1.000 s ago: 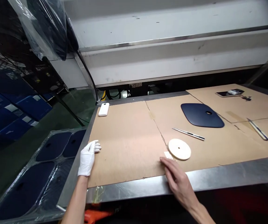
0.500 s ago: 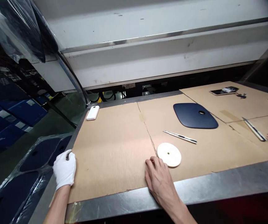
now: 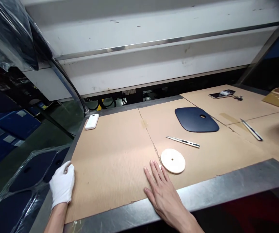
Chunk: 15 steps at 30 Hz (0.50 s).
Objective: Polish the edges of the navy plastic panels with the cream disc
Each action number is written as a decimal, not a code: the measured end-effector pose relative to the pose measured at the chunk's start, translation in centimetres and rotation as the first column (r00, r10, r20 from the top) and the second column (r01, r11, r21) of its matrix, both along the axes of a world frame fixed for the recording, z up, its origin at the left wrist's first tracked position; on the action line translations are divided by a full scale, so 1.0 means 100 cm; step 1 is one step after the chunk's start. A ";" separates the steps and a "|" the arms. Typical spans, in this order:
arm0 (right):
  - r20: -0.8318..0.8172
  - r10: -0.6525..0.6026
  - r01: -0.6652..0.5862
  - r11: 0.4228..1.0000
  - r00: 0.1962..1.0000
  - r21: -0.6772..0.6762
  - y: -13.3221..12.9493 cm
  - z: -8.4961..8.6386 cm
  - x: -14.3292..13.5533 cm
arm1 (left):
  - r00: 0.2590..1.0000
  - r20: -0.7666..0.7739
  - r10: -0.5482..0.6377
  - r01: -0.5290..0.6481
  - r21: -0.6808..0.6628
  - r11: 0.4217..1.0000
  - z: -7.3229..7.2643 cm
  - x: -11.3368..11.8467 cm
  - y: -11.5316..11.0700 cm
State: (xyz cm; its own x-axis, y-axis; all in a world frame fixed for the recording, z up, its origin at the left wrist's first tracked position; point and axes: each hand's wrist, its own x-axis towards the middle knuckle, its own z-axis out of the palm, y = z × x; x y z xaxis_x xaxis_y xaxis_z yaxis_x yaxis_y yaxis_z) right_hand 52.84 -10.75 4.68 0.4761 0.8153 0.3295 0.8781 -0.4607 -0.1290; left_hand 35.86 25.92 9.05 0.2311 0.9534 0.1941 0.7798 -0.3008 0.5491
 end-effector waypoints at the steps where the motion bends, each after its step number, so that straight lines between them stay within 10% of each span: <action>1: -0.010 -0.001 0.001 1.000 1.000 -0.005 0.000 0.000 -0.002 | 1.000 0.013 -0.005 0.005 -0.004 1.000 0.001 0.000 0.000; 15: -0.003 0.061 -0.061 0.998 0.998 -0.020 -0.011 -0.002 -0.005 | 0.991 -0.124 -0.039 0.060 0.169 0.984 -0.007 -0.006 -0.016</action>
